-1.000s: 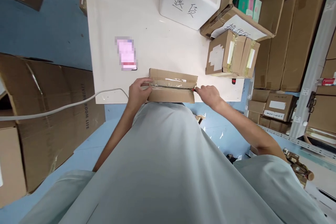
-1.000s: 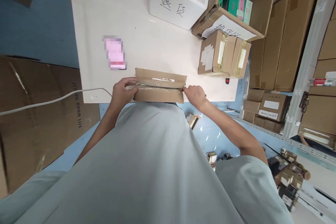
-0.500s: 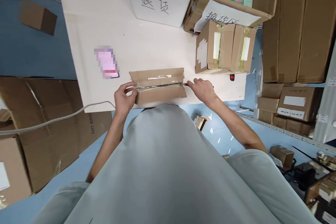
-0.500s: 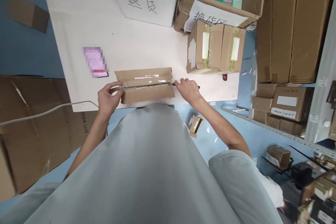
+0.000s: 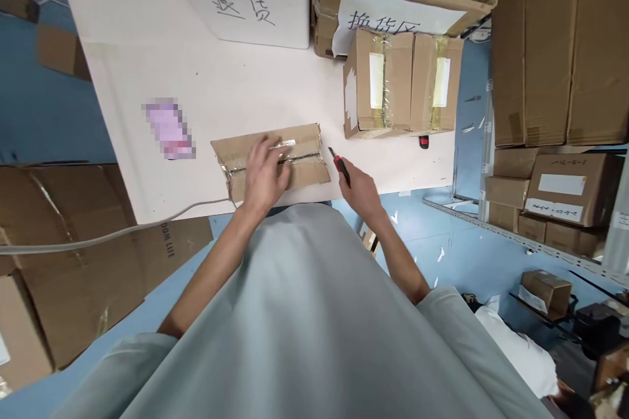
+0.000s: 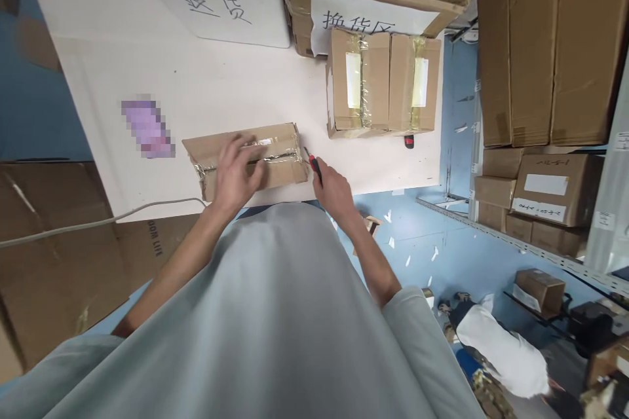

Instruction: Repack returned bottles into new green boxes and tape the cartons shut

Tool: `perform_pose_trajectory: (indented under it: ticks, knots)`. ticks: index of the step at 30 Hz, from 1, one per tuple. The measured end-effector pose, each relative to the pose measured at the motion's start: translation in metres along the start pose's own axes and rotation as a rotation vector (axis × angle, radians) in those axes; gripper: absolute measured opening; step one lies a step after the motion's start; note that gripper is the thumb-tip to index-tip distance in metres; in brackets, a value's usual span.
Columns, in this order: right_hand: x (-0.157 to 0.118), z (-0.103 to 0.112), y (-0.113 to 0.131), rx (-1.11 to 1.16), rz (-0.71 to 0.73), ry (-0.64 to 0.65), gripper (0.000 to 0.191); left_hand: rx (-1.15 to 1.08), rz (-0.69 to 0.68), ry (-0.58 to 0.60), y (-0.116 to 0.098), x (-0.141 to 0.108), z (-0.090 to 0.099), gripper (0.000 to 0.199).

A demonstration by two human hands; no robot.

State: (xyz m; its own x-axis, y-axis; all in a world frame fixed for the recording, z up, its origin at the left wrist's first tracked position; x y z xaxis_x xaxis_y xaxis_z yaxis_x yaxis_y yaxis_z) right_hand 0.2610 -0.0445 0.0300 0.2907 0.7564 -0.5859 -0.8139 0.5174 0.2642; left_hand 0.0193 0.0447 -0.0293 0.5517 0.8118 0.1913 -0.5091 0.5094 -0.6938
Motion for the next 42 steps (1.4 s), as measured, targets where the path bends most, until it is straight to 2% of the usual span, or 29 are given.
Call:
perform_pose_trajectory:
  ticks: [3,6,16,24,34,42]
  knots:
    - [-0.003,-0.009,0.014,0.017,-0.037,0.003,0.057,-0.04,-0.09,0.098,-0.007,0.026,-0.027,0.039]
    - [-0.005,-0.009,0.03,-0.037,-0.087,0.029,0.06,-0.087,-0.11,0.113,-0.007,0.036,-0.042,0.039]
    - [-0.006,-0.009,0.067,-0.181,-0.253,0.072,0.063,-0.213,-0.111,0.078,-0.001,0.028,-0.051,0.037]
    - [-0.01,-0.004,0.093,-0.296,-0.346,0.061,0.061,-0.262,-0.079,0.035,0.003,0.033,-0.06,0.034]
    - [-0.017,0.002,0.099,-0.351,-0.36,0.067,0.056,-0.316,-0.045,-0.007,0.006,0.041,-0.071,0.032]
    - [-0.021,-0.02,0.077,-0.359,-0.385,0.157,0.056,-0.32,-0.059,-0.031,0.006,0.036,-0.068,0.036]
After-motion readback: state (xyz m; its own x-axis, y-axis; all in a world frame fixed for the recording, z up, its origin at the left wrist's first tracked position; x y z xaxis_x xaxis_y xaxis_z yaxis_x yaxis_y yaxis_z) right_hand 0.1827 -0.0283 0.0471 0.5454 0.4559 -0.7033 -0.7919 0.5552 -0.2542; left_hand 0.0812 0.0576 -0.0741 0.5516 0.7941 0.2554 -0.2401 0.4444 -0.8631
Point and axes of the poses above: each hand's wrist, its own x-axis towards the middle knuckle, its own z-axis out of the back of the hand, y = z × x, the point moved 4 cm from there along x, towards the middle knuckle, and after that the axes turned 14 degrees about -z, right-handed, at the moved point
